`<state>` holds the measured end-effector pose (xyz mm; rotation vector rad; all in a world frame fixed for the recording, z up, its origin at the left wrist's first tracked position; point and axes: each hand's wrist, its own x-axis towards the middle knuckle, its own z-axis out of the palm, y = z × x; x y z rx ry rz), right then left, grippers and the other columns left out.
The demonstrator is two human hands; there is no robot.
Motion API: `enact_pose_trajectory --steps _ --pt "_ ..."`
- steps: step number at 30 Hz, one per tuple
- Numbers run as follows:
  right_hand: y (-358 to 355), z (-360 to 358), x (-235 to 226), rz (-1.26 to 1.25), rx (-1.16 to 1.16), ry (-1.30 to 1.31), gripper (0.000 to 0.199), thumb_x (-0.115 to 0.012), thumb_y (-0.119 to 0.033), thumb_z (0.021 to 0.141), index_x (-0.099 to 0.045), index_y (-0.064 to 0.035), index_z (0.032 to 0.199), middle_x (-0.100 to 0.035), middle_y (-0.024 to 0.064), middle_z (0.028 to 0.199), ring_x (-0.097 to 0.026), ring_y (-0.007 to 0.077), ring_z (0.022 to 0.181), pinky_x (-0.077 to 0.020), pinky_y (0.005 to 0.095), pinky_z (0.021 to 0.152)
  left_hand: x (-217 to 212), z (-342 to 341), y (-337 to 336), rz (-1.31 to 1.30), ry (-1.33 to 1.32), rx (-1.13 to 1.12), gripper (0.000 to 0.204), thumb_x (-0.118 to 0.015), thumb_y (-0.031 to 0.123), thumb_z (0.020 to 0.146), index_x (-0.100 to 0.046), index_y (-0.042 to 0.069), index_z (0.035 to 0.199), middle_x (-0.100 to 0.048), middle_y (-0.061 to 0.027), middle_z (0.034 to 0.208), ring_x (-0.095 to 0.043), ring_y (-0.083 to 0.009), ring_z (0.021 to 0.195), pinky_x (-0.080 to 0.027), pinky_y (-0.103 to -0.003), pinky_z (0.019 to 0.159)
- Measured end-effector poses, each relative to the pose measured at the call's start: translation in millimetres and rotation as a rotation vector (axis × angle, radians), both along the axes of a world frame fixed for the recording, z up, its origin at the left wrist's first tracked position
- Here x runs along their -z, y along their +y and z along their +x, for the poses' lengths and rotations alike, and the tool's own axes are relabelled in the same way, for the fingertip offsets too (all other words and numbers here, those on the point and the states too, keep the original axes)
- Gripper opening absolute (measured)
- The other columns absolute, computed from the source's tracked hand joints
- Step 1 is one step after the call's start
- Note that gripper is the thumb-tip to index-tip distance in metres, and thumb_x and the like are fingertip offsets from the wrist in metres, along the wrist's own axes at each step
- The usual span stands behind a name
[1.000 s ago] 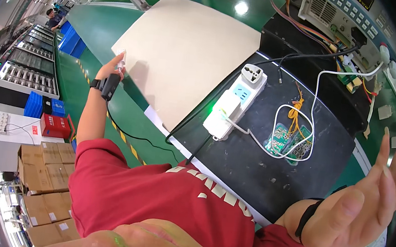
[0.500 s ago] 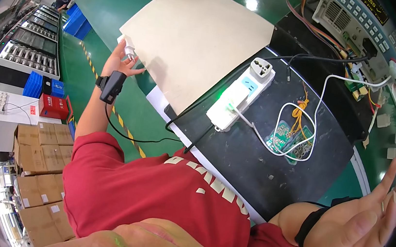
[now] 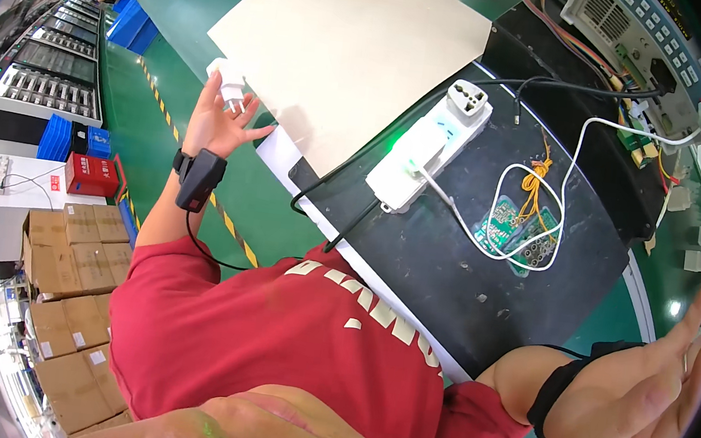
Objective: The person tests power adapters by picking them from a conveyor belt, plugging them into a power strip, and touching a probe to each one. After testing, they unplug the adapter and place it on a board before repeating the process.
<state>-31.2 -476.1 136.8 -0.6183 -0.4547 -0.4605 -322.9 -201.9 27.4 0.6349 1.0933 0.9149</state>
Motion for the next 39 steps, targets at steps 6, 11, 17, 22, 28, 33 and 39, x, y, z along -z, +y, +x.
enact_pose_trajectory --steps 6,11,17,22,28,33,39 --pt "0 0 11 -0.217 0.050 -0.197 0.030 -0.038 -0.004 0.082 -0.046 0.0167 0.103 -0.041 0.0424 0.109 -0.039 0.0546 0.108 -0.0311 0.0652 0.091 12 11 4 0.021 -0.033 -0.076 0.041 -0.058 0.041 0.082 -0.045 0.013 0.107 -0.043 -0.0061 0.099 -0.044 -0.0167 0.088 -0.038 -0.048 0.085" --pt "-9 3 20 -0.522 0.077 -0.436 0.030 -0.038 -0.004 0.083 -0.047 0.0147 0.103 -0.041 0.0411 0.111 -0.039 0.0529 0.109 -0.0311 0.0637 0.092 14 11 14 0.037 -0.039 -0.050 0.039 -0.061 0.034 0.082 -0.045 0.010 0.107 -0.044 -0.0069 0.097 -0.045 -0.0172 0.084 -0.043 -0.036 0.074" --pt "-14 4 19 -0.707 0.101 -0.542 0.029 -0.037 -0.004 0.083 -0.047 0.0124 0.104 -0.040 0.0396 0.114 -0.039 0.0509 0.111 -0.0311 0.0620 0.093 11 10 47 0.036 -0.001 0.170 0.031 -0.060 0.029 0.084 -0.048 0.008 0.103 -0.050 -0.0048 0.090 -0.049 -0.0133 0.066 -0.043 -0.020 0.049" --pt "-17 4 18 -0.761 0.112 -0.573 0.028 -0.037 -0.004 0.083 -0.048 0.0104 0.105 -0.040 0.0383 0.116 -0.039 0.0492 0.112 -0.0311 0.0605 0.094 21 -15 57 0.101 0.077 0.268 0.022 -0.057 0.029 0.086 -0.054 0.010 0.096 -0.056 0.0006 0.078 -0.052 -0.0104 0.065 -0.042 -0.018 0.048" --pt "-17 7 19 -0.797 0.110 -0.600 0.028 -0.036 -0.004 0.084 -0.048 0.0080 0.105 -0.039 0.0368 0.118 -0.038 0.0472 0.114 -0.0311 0.0588 0.095 26 -95 10 0.107 0.227 0.057 0.021 -0.056 0.030 0.086 -0.059 0.010 0.093 -0.058 0.0025 0.073 -0.051 -0.0077 0.053 -0.043 -0.018 0.044" --pt "-16 6 19 -0.824 0.104 -0.631 0.027 -0.036 -0.004 0.084 -0.049 0.0061 0.106 -0.039 0.0355 0.120 -0.038 0.0455 0.116 -0.0311 0.0573 0.096 33 -128 -11 0.116 0.182 -0.109 0.020 -0.058 0.028 0.085 -0.058 0.009 0.094 -0.059 0.0017 0.074 -0.054 -0.0079 0.055 -0.046 -0.020 0.046" --pt "-18 4 16 -0.836 0.104 -0.662 0.028 -0.035 -0.003 0.084 -0.050 0.0037 0.106 -0.038 0.0339 0.123 -0.038 0.0434 0.118 -0.0311 0.0556 0.097 37 -153 41 0.108 0.342 0.079 0.028 -0.058 0.031 0.085 -0.055 0.005 0.094 -0.056 -0.0014 0.070 -0.053 -0.0110 0.054 -0.046 -0.022 0.046"
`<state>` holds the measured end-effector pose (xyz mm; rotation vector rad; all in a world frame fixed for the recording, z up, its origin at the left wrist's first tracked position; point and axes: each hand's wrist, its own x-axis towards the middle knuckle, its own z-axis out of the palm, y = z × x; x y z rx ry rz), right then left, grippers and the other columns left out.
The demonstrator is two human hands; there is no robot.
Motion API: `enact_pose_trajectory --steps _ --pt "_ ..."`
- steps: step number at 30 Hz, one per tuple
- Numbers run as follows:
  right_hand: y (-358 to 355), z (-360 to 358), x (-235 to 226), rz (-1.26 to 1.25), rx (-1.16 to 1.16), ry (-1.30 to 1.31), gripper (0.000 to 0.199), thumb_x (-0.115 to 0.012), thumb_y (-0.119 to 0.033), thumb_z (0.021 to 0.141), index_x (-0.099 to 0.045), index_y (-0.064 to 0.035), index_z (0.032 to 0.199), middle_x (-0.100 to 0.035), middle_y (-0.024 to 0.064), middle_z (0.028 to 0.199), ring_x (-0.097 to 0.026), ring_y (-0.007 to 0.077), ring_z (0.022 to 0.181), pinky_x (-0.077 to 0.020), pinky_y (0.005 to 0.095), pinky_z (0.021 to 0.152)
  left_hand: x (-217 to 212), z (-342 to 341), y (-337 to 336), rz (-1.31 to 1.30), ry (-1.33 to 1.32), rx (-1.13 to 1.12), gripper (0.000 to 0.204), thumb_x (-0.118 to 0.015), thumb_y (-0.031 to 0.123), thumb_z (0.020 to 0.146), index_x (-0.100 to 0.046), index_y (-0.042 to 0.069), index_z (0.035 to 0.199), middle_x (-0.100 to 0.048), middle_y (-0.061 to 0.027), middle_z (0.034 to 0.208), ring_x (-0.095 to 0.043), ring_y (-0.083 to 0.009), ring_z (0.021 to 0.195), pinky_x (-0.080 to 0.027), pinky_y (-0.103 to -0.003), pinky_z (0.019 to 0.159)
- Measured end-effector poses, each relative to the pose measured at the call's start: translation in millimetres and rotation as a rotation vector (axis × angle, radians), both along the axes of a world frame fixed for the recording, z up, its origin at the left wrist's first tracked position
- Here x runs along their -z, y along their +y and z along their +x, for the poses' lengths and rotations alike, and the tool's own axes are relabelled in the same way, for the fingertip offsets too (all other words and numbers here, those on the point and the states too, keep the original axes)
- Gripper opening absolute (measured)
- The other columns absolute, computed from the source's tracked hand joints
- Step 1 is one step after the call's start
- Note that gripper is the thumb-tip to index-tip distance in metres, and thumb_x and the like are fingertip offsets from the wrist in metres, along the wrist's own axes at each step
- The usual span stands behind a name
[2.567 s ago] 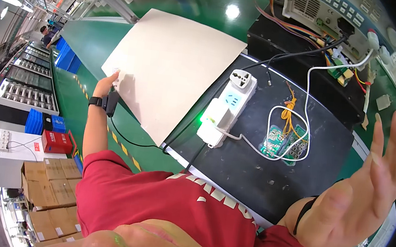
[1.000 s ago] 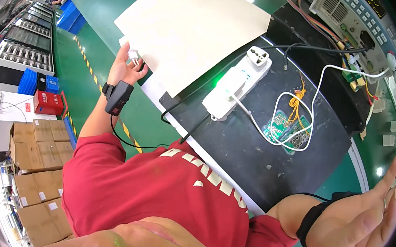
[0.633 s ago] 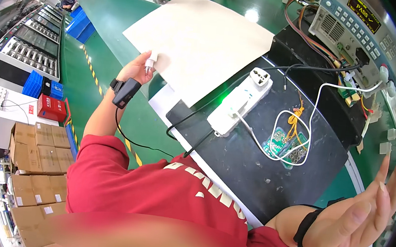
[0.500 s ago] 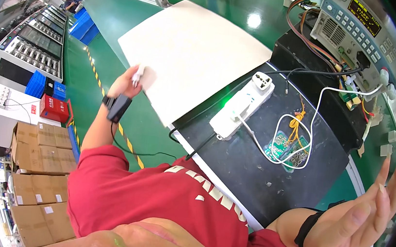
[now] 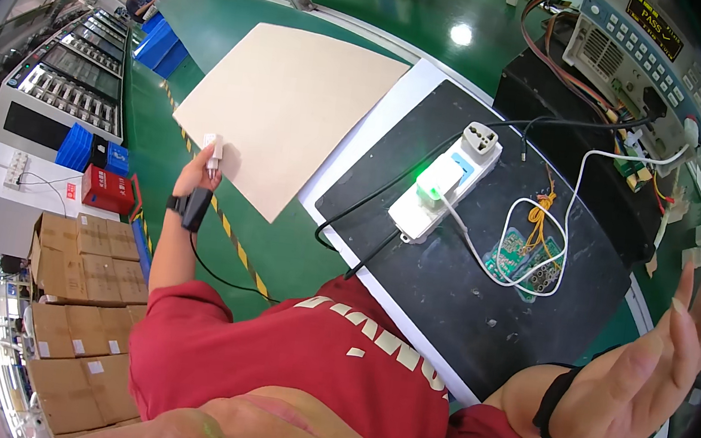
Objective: The person tests power adapters by picking them from a conveyor belt, plugging them into a power strip, and touching a probe to each one. After testing, they unplug the adapter and place it on a board before repeating the process.
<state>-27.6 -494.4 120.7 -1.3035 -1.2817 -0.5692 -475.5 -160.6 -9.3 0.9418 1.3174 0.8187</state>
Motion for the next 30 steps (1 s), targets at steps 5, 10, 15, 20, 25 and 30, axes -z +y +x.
enact_pose_trajectory --steps 5,10,15,20,25,30 --pt "-2 1 -1 -0.012 0.030 0.032 0.027 -0.036 -0.004 0.084 -0.050 0.0026 0.106 -0.039 0.0329 0.124 -0.038 0.0422 0.118 -0.0313 0.0539 0.097 10 4 42 0.048 -0.020 0.033 0.031 -0.062 0.033 0.082 -0.057 0.003 0.090 -0.056 -0.0025 0.068 -0.053 -0.0121 0.050 -0.043 -0.023 0.043" --pt "0 3 0 -0.048 0.024 0.028 0.026 -0.037 -0.005 0.084 -0.051 0.0034 0.105 -0.040 0.0328 0.123 -0.039 0.0414 0.118 -0.0318 0.0528 0.097 9 11 68 0.013 0.117 -0.037 0.031 -0.066 0.033 0.078 -0.058 0.003 0.080 -0.056 -0.0035 0.064 -0.051 -0.0131 0.044 -0.042 -0.024 0.041" --pt "4 3 1 -0.100 0.090 0.026 0.026 -0.039 -0.006 0.084 -0.051 0.0041 0.104 -0.039 0.0325 0.123 -0.039 0.0412 0.118 -0.0320 0.0522 0.097 18 3 90 0.004 0.174 -0.008 0.032 -0.067 0.035 0.077 -0.059 0.004 0.076 -0.055 -0.0032 0.062 -0.051 -0.0121 0.045 -0.041 -0.023 0.040" --pt "2 5 1 -0.079 0.021 0.069 0.026 -0.039 -0.005 0.083 -0.051 0.0049 0.104 -0.039 0.0337 0.123 -0.039 0.0421 0.117 -0.0317 0.0529 0.097 7 -2 95 0.129 0.480 0.170 0.033 -0.069 0.032 0.075 -0.062 0.002 0.087 -0.054 -0.0014 0.062 -0.052 -0.0107 0.056 -0.043 -0.025 0.051" --pt "9 8 6 -0.018 -0.011 0.135 0.027 -0.040 -0.005 0.082 -0.051 0.0048 0.104 -0.039 0.0338 0.122 -0.038 0.0427 0.118 -0.0312 0.0534 0.097 -52 45 76 1.196 1.395 0.166 0.039 -0.073 0.025 0.064 -0.062 0.011 0.099 -0.060 -0.0067 0.093 -0.057 -0.0243 0.088 -0.044 -0.035 0.075" --pt "13 7 6 -0.091 0.016 0.062 0.027 -0.042 -0.005 0.080 -0.052 0.0039 0.104 -0.040 0.0329 0.122 -0.039 0.0433 0.117 -0.0298 0.0529 0.097 -65 197 81 1.801 1.479 0.404 0.019 -0.061 0.014 0.071 -0.063 0.018 0.089 -0.058 0.0016 0.091 -0.046 -0.0196 0.110 -0.026 -0.052 0.098"
